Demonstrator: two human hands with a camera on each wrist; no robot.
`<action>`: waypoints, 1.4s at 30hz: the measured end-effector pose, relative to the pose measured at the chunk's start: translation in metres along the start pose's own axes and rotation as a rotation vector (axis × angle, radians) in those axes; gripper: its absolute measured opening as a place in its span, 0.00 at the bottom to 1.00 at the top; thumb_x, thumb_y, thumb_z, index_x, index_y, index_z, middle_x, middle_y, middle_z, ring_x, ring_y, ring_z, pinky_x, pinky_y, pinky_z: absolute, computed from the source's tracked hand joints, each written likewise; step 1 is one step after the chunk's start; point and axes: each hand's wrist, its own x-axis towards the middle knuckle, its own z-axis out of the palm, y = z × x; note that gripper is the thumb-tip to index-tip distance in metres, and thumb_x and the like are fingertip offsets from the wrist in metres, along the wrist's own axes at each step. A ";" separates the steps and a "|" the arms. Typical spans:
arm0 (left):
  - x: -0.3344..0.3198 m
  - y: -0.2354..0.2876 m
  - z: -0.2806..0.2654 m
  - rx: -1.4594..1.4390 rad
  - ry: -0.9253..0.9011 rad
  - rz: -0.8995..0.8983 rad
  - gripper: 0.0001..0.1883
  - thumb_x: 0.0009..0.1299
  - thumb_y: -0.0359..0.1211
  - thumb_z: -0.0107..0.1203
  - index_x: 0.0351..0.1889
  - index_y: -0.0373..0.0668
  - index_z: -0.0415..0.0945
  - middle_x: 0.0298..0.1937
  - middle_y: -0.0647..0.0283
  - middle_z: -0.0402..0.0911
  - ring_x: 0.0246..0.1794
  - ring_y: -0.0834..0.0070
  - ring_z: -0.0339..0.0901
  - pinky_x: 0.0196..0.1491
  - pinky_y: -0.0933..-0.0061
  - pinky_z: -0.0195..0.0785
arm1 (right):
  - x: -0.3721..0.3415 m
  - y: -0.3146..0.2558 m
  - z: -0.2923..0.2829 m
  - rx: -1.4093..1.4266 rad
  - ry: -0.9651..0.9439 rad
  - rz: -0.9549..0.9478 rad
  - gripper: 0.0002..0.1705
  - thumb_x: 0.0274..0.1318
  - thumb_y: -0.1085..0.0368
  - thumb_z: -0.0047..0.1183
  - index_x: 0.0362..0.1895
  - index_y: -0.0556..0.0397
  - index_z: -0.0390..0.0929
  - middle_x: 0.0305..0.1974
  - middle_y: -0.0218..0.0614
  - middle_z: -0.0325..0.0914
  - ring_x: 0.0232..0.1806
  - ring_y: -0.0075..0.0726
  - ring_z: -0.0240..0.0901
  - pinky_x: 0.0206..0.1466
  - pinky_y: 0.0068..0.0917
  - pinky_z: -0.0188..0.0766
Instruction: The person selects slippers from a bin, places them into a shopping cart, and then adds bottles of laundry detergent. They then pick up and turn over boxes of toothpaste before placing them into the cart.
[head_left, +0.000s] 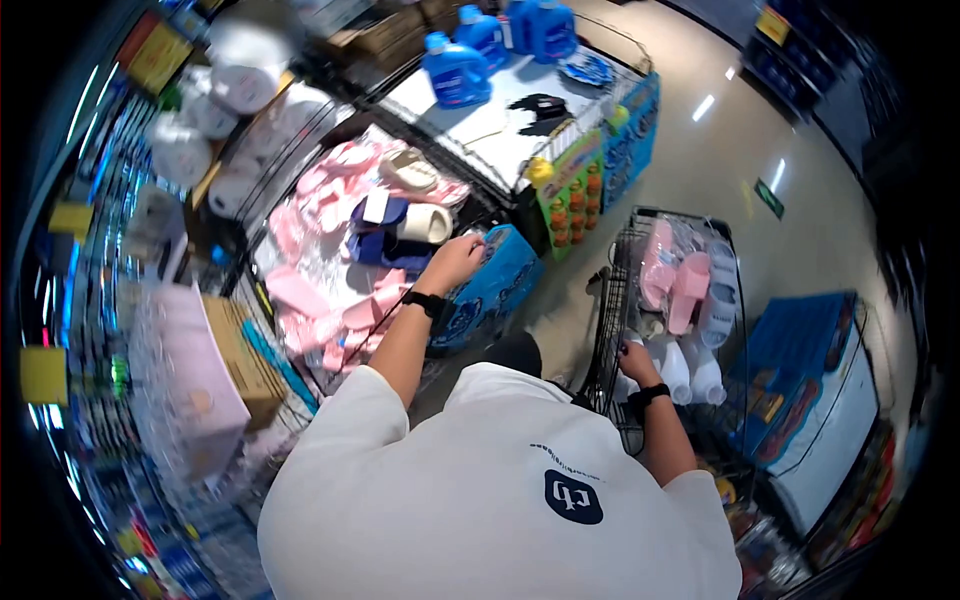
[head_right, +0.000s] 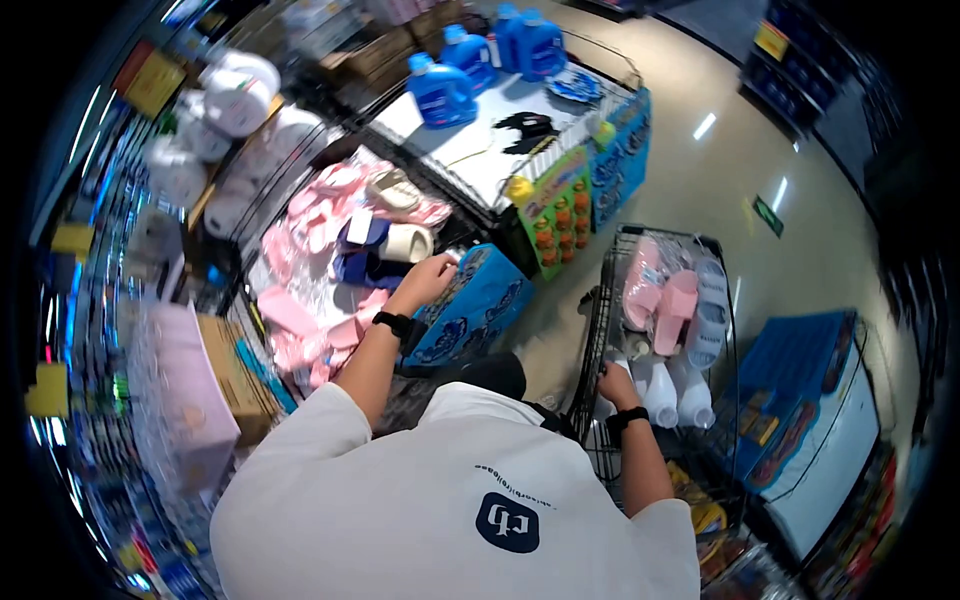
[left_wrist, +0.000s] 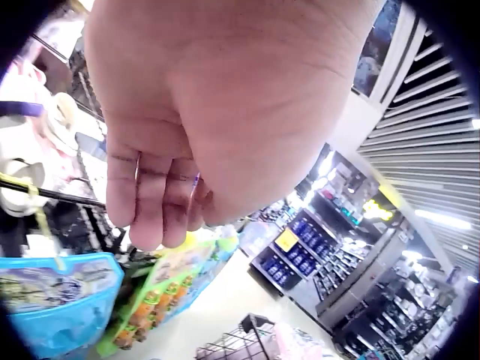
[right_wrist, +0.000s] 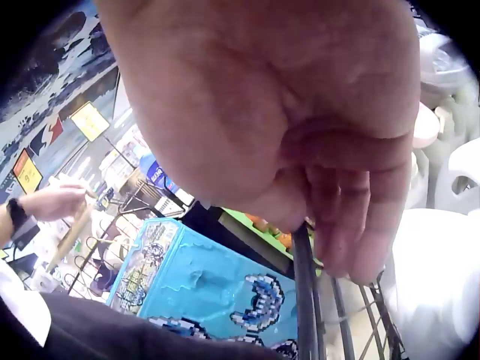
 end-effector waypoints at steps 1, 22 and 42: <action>-0.021 -0.034 0.006 -0.020 0.061 -0.020 0.13 0.67 0.35 0.49 0.41 0.36 0.77 0.40 0.46 0.80 0.43 0.50 0.77 0.47 0.56 0.69 | 0.006 0.014 0.008 -0.053 0.027 -0.077 0.18 0.54 0.67 0.49 0.49 0.63 0.75 0.37 0.56 0.80 0.39 0.57 0.78 0.43 0.44 0.75; -0.270 -0.171 -0.019 -0.154 0.564 -0.321 0.07 0.67 0.31 0.52 0.38 0.39 0.79 0.36 0.53 0.82 0.35 0.57 0.80 0.39 0.62 0.74 | -0.025 0.031 0.123 0.368 0.339 0.545 0.30 0.61 0.47 0.48 0.49 0.65 0.72 0.45 0.61 0.76 0.50 0.63 0.72 0.53 0.44 0.68; -0.222 -0.203 -0.001 0.076 0.717 -0.549 0.09 0.67 0.32 0.46 0.29 0.39 0.75 0.31 0.53 0.79 0.36 0.53 0.76 0.40 0.55 0.67 | -0.054 0.006 0.124 -0.262 0.536 0.483 0.20 0.50 0.56 0.61 0.27 0.65 0.81 0.28 0.57 0.79 0.32 0.62 0.76 0.38 0.48 0.71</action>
